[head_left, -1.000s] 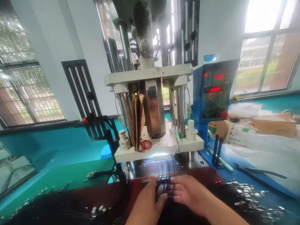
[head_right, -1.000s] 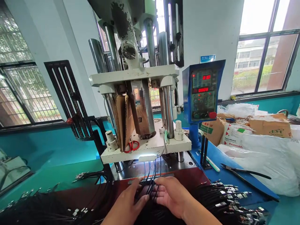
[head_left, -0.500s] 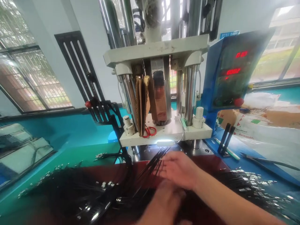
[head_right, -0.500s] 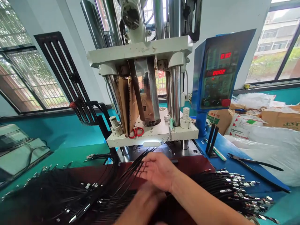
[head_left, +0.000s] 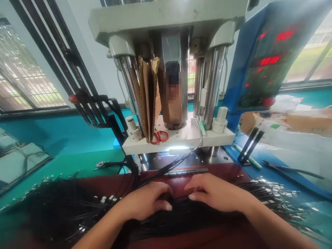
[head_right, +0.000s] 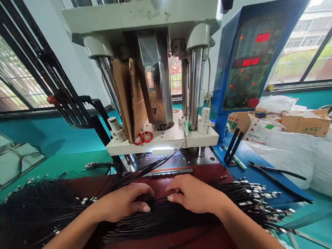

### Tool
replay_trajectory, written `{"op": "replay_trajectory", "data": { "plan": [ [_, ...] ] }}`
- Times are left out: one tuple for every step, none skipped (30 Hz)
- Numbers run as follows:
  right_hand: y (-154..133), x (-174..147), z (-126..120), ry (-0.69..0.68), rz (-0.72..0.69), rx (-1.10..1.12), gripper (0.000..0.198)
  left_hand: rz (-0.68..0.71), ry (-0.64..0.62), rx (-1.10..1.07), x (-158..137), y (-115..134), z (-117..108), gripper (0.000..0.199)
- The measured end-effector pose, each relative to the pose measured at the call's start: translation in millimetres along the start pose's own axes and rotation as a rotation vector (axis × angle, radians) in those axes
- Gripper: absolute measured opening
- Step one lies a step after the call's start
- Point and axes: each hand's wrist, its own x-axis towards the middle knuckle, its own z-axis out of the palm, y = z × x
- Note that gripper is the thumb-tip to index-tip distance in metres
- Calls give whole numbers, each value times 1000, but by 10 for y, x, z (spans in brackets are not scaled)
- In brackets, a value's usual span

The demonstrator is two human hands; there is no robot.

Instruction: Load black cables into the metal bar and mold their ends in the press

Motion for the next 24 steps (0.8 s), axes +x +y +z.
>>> {"op": "replay_trajectory", "data": {
  "plan": [
    [-2,9,16,8,-15,-30,24,-14,24,-15,9,-26,33,27],
    [-4,14,26,6,-28,-57,22,-22,37,-28,17,-52,64,23],
    [-4,17,31,-5,-35,-78,22,-24,42,-40,23,-77,90,20],
    [-1,18,35,-21,-35,-92,21,-22,44,-51,28,-96,106,18],
    [5,20,38,-38,-29,-102,20,-17,44,-60,31,-109,115,16],
    [15,23,43,-50,-21,-108,19,-12,47,-67,32,-115,115,14],
    [27,27,50,-57,-14,-113,18,-8,55,-71,32,-115,109,14],
    [42,32,59,-57,-7,-113,17,-4,65,-74,30,-110,100,14],
    [57,39,69,-56,-2,-108,16,-4,75,-77,27,-102,90,13],
    [71,45,79,-54,2,-97,15,-5,82,-80,24,-93,81,13],
    [82,51,88,-51,3,-86,14,-5,86,-82,19,-85,75,14],
    [87,55,94,-47,1,-75,13,-5,85,-84,13,-80,70,14],
    [86,59,97,-40,-1,-66,12,-1,81,-83,6,-77,68,14],
    [80,63,97,-30,-4,-59,11,5,77,-79,-1,-77,68,14],
    [70,66,94,-19,-4,-52,11,12,76,-73,-8,-78,68,14],
    [57,69,90,-7,0,-44,11,19,75,-67,-16,-80,68,15],
    [42,72,87,5,8,-36,11,22,75,-61,-24,-81,69,15],
    [28,75,84,19,21,-29,10,24,73,-57,-31,-82,69,15],
    [17,77,84,36,34,-24,9,22,69,-56,-36,-82,70,16],
    [8,79,85,54,48,-21,8,19,65,-57,-39,-82,72,19],
    [3,80,89,72,62,-17,8,12,62,-61,-40,-81,74,22],
    [2,79,93,86,75,-15,8,7,58,-66,-37,-81,79,24],
    [2,79,97,92,87,-11,9,6,54,-73,-31,-81,84,25],
    [4,78,101,87,94,-9,9,9,49,-80,-23,-82,91,24]
  ]
}}
